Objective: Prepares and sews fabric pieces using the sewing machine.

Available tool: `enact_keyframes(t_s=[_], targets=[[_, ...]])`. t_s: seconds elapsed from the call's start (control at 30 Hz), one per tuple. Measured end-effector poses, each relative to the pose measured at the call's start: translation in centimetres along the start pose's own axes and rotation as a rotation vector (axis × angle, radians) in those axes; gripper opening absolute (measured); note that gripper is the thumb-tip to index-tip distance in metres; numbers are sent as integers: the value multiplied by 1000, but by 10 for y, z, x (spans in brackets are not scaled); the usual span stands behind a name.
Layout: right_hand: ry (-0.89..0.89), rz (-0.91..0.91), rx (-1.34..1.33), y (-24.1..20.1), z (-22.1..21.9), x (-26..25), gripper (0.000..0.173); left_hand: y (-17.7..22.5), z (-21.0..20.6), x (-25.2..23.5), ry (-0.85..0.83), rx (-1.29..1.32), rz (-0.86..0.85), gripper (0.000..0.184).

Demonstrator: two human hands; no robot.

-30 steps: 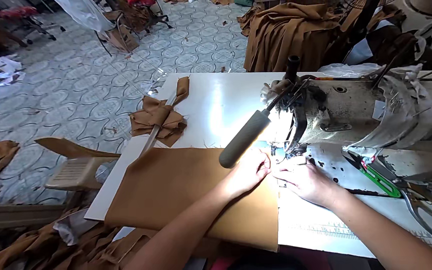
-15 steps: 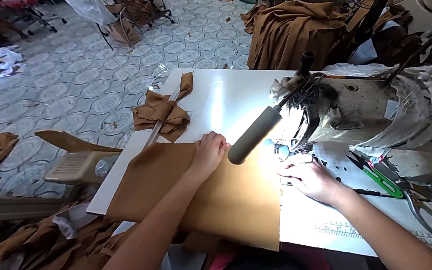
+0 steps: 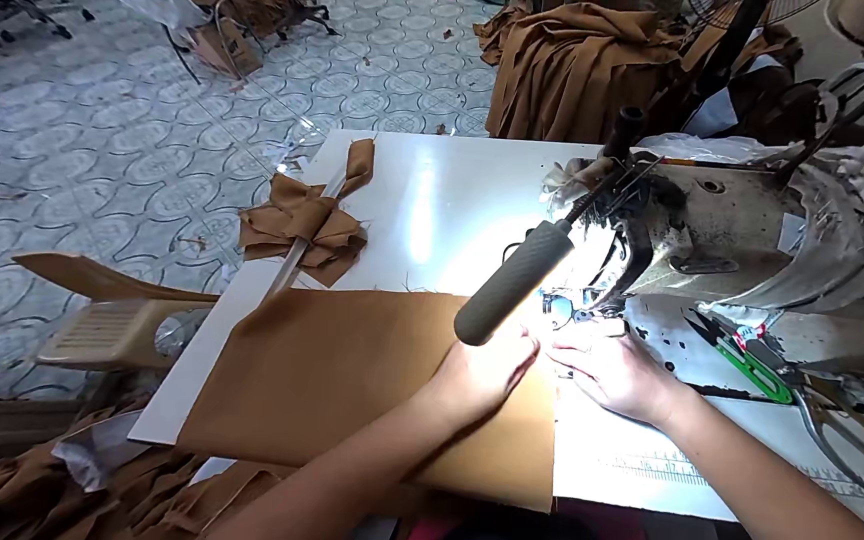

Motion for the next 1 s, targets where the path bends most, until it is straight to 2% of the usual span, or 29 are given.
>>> enact_keyframes(t_s=[0.03, 0.1, 0.27, 0.33, 0.43, 0.6, 0.77, 0.87, 0.93, 1.0], targets=[[9, 7, -6, 0, 1, 0, 33, 7, -5, -1, 34, 39, -83, 26], [-17, -20, -40, 0, 1, 0, 32, 6, -9, -1, 56, 66, -130, 29], [-52, -137, -84, 3, 5, -5, 30, -3, -6, -12, 30, 96, -146, 31], [-113, -249, -122, 5, 7, -9, 30, -5, -4, -19, 25, 104, -148, 30], [-43, -335, -105, 8, 12, -10, 31, -6, -3, -28, 53, 128, -144, 29], [51, -373, -116, 5, 22, -13, 29, -11, -7, -32, 43, 102, -145, 33], [-7, -514, -220, 8, 25, -15, 32, -16, -6, -37, 48, 93, -154, 33], [43, -515, -210, 9, 24, -13, 33, -18, -4, -42, 61, 87, -155, 34], [16, -531, -210, 10, 23, -14, 33, -18, -5, -43, 63, 91, -160, 34], [-85, -552, -206, 11, 22, -16, 32, -19, -5, -44, 63, 99, -163, 33]])
Point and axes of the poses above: each hand's wrist, its own x-axis away from the middle knuckle, its own z-axis out of the back of the hand, y = z × x, the point moved 6 cm from there along -x, towards the middle knuckle, and after that the axes turned 7 degrees about z, right-handed, at the moved point
